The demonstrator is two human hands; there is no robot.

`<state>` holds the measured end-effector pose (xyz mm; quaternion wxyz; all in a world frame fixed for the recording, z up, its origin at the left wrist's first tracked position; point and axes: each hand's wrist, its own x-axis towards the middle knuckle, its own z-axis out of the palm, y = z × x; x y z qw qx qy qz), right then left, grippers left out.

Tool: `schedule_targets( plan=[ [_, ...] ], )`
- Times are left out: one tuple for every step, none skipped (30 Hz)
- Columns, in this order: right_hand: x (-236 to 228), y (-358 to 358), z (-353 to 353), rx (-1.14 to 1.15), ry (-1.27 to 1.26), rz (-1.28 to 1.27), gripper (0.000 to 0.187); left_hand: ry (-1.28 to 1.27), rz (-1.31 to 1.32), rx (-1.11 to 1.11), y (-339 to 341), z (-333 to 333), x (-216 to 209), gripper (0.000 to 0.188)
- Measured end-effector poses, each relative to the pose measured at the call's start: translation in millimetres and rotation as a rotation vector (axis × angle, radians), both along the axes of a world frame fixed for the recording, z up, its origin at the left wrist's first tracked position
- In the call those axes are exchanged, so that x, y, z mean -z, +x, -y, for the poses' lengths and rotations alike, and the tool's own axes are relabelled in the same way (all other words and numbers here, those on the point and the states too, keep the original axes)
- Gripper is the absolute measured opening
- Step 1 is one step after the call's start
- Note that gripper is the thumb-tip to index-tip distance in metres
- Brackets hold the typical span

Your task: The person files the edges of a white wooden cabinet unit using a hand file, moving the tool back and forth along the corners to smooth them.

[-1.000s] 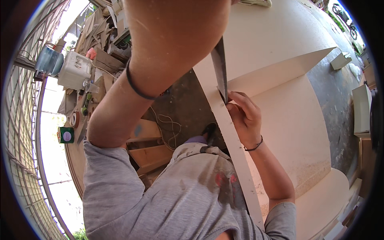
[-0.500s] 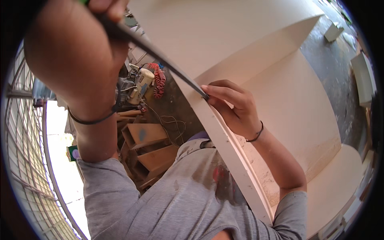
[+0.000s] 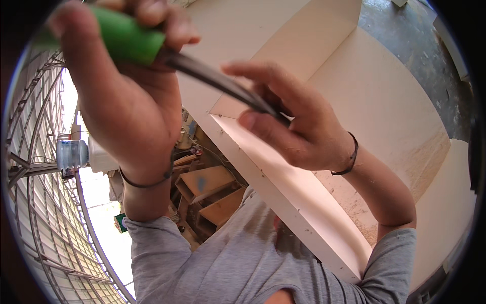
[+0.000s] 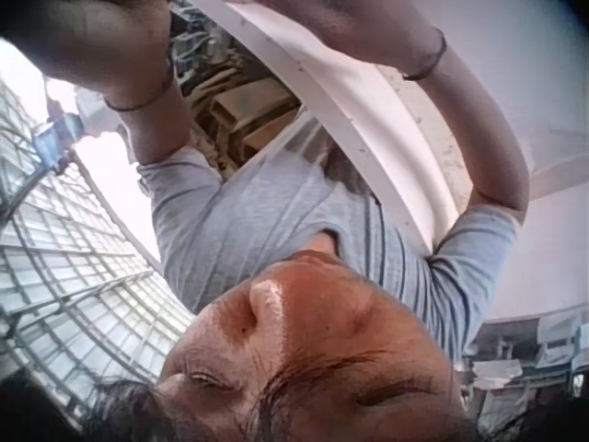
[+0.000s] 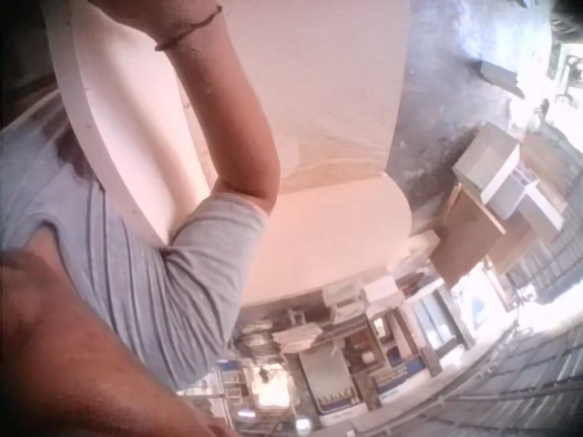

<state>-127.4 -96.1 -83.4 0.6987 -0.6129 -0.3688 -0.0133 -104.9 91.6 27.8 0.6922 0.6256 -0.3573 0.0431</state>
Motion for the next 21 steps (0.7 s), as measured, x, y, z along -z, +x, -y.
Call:
schedule_targets(
  plan=[
    [3.7,0.2,5.7,0.029,0.036,-0.044,0.044,0.079,-0.048,-0.053,0.6,-0.7,0.1,0.054],
    [7.0,0.4,13.2,0.056,0.076,-0.090,0.044,0.068,-0.039,-0.257,0.0,4.8,4.0,0.062],
    [12.1,3.1,22.6,0.100,0.105,-0.134,0.044,0.323,0.099,-0.336,7.8,-7.5,9.8,0.063],
    [16.1,7.3,34.0,0.170,0.178,-0.135,0.043,0.687,0.421,-0.410,8.1,-12.7,13.1,0.049],
    [13.3,11.8,45.7,0.229,0.184,-0.087,0.044,0.979,0.601,-0.441,-4.0,-21.0,12.2,0.047],
    [7.8,13.9,48.6,0.236,0.176,-0.084,0.043,1.175,0.534,-0.390,-26.2,-35.1,13.8,0.041],
    [2.0,17.6,52.3,0.249,0.170,-0.078,0.043,1.358,0.567,-0.223,-40.7,-41.0,13.0,0.035],
    [-4.6,20.0,60.3,0.264,0.172,-0.072,0.043,1.538,0.597,-0.048,-52.9,-41.2,10.0,0.030],
    [-15.1,18.9,70.4,0.308,0.181,-0.178,0.040,1.547,0.519,-0.018,-52.9,-37.3,13.9,0.028],
    [-18.4,22.2,77.8,0.330,0.206,-0.182,0.039,1.554,0.438,0.011,-53.7,-34.7,19.5,0.026],
    [-20.9,25.2,87.2,0.357,0.231,-0.178,0.038,1.557,0.368,0.037,-52.0,-30.4,22.5,0.026],
    [-22.7,23.8,93.8,0.387,0.231,-0.194,0.038,1.549,0.380,0.054,-47.2,-26.3,20.1,0.028],
    [-25.1,21.5,99.4,0.414,0.230,-0.210,0.038,1.488,0.340,0.117,-45.0,-23.4,20.4,0.027],
    [-27.5,21.3,102.9,0.432,0.226,-0.223,0.038,1.425,0.297,0.170,-44.3,-21.4,22.2,0.026],
    [-29.8,20.6,106.5,0.426,0.202,-0.233,0.038,1.361,0.255,0.221,-44.5,-19.2,24.1,0.025],
    [-32.3,19.4,109.9,0.420,0.178,-0.244,0.039,1.288,0.257,0.243,-47.0,-16.3,27.9,0.024],
    [-37.2,16.1,114.8,0.426,0.152,-0.252,0.039,1.211,0.269,0.274,-50.0,-10.0,32.9,0.024],
    [-40.9,14.8,114.3,0.421,0.146,-0.269,0.040,1.138,0.270,0.293,-55.7,-5.9,37.4,0.023],
    [-44.3,13.3,116.4,0.393,0.150,-0.268,0.038,1.092,0.270,0.298,-60.8,-1.0,39.6,0.023],
    [-48.3,13.0,119.4,0.363,0.156,-0.259,0.036,1.050,0.279,0.298,-64.9,3.7,40.2,0.022],
    [-53.9,11.8,119.3,0.332,0.161,-0.250,0.034,1.008,0.288,0.298,-67.5,7.0,40.0,0.021]
  ],
)
